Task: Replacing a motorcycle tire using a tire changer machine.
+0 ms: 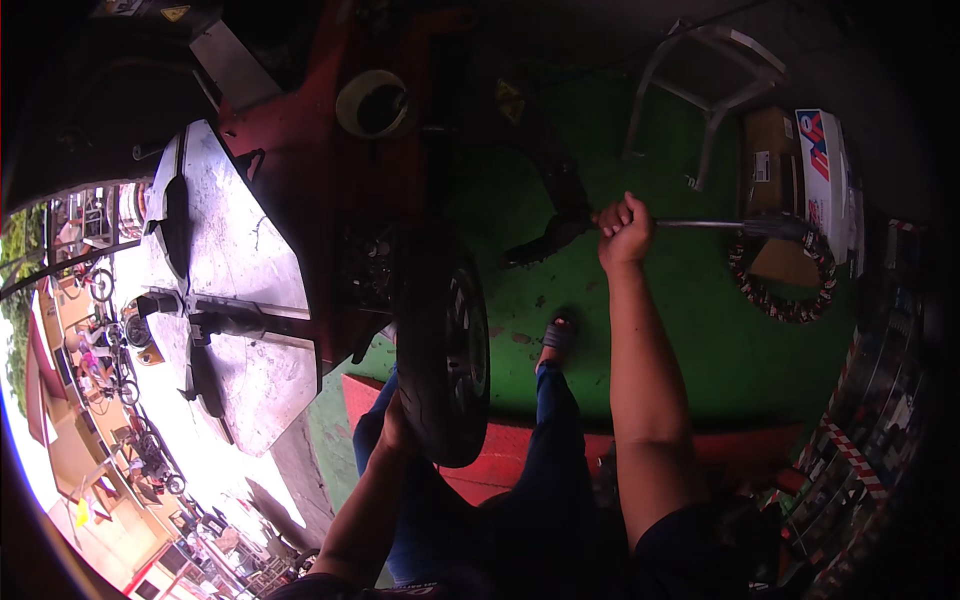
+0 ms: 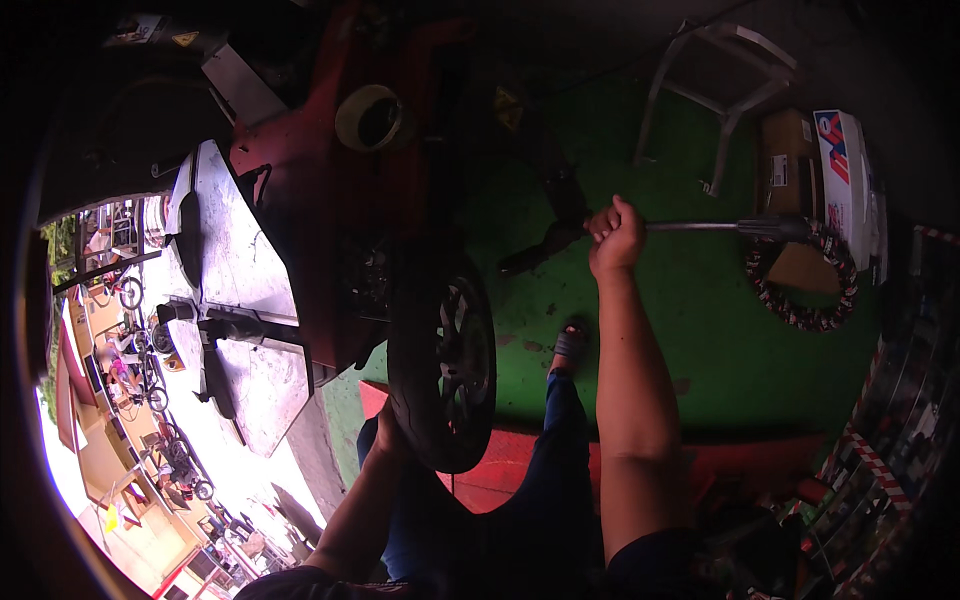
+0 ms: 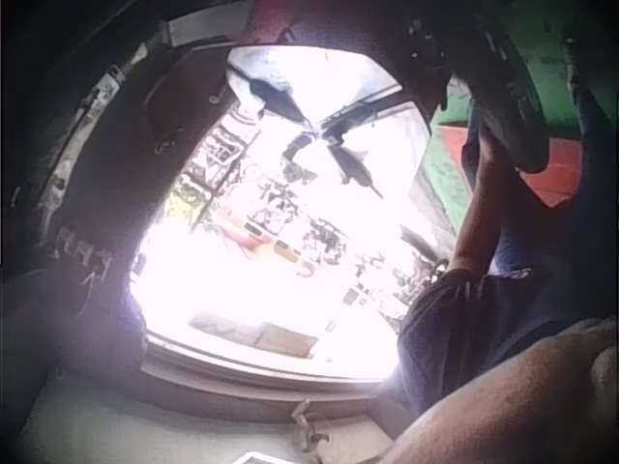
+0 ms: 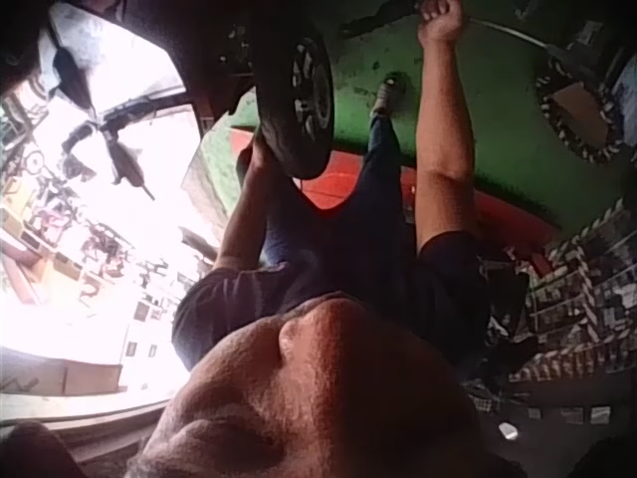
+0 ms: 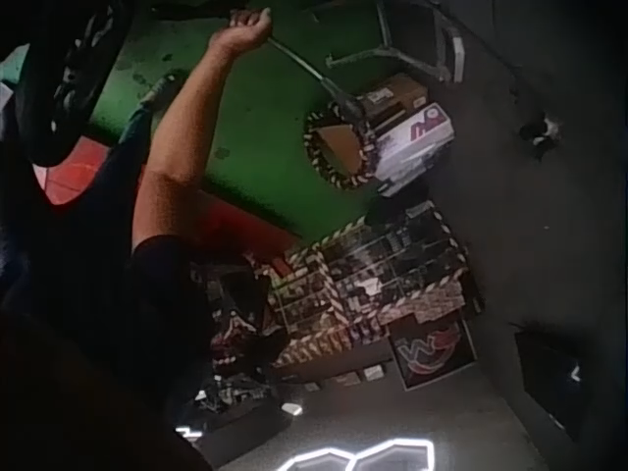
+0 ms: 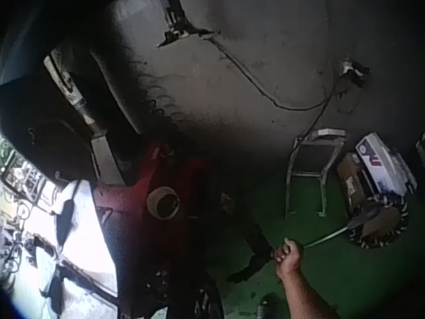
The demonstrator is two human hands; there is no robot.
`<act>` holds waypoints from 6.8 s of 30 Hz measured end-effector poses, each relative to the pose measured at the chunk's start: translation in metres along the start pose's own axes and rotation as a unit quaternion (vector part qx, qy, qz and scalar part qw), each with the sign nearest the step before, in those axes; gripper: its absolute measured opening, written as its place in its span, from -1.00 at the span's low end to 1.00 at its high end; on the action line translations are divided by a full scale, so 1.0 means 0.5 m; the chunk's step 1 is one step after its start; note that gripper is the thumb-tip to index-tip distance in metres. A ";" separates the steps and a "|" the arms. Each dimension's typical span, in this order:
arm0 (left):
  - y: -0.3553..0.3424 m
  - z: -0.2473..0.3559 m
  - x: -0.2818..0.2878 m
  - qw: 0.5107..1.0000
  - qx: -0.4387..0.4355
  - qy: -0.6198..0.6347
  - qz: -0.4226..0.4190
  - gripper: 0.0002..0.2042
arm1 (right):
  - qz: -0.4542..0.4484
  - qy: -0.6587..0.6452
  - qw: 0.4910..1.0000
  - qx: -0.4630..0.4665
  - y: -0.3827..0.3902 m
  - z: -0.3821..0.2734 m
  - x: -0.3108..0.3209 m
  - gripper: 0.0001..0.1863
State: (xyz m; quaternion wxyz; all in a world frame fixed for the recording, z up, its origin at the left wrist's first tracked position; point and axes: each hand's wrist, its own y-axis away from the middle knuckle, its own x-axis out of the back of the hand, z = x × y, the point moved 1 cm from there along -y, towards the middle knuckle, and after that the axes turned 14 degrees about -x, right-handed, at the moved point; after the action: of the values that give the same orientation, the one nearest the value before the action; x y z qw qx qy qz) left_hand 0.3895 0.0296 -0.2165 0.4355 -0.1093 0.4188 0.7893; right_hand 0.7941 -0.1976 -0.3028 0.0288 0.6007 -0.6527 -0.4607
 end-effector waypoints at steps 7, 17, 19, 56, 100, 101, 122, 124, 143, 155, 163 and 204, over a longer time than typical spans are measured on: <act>0.011 -0.003 0.017 0.999 0.007 -0.027 0.035 -0.53 | -0.004 0.003 1.000 0.010 0.016 0.023 -0.013 -0.60; 0.022 0.009 0.022 0.998 0.013 -0.054 0.021 -0.51 | -0.003 0.000 0.999 0.032 0.039 0.071 -0.040 -0.60; 0.022 0.011 0.024 0.996 0.002 -0.088 0.011 -0.51 | -0.004 -0.002 0.999 0.032 0.044 0.079 -0.045 -0.59; -0.001 0.049 -0.020 0.998 0.015 -0.062 0.006 -0.46 | -0.060 0.303 0.950 0.051 0.081 0.211 -0.066 -0.65; 0.011 0.015 0.002 0.998 0.008 -0.042 0.056 -0.46 | 0.033 0.026 0.998 0.050 0.096 0.273 -0.134 -0.67; 0.012 0.010 0.002 0.998 -0.002 -0.052 0.047 -0.46 | 0.024 0.018 0.999 0.035 0.096 0.275 -0.135 -0.71; 0.093 -0.043 -0.205 0.614 -0.066 -0.732 0.289 0.09 | -0.295 0.294 0.889 -0.192 0.630 0.636 0.171 -0.55; 0.094 -0.039 -0.198 0.629 -0.037 -0.717 0.299 -0.03 | -0.312 0.239 0.885 -0.252 0.629 0.658 0.183 -0.54; 0.093 -0.008 -0.226 0.629 -0.074 -0.724 0.274 -0.21 | -0.395 0.369 0.826 -0.159 0.619 0.627 0.174 -0.48; 0.095 0.024 -0.333 0.726 -0.098 -0.640 0.230 -0.07 | -0.249 0.447 0.837 -0.193 0.574 0.308 0.058 -0.40; 0.358 -0.064 -0.394 0.770 0.030 -0.631 0.087 0.11 | -0.158 0.361 0.867 -0.305 0.581 0.253 -0.082 -0.19; 0.755 0.816 -0.443 0.474 -0.415 -0.770 0.104 -0.22 | -0.480 0.516 0.291 0.647 1.132 -0.307 -0.836 -0.20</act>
State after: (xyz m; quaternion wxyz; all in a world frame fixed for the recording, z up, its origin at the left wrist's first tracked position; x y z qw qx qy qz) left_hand 0.3058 0.1042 0.3712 0.4017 0.4188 -0.4528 0.6770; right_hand 0.5718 -0.0286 0.3609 -0.2648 0.7441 -0.1849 0.5849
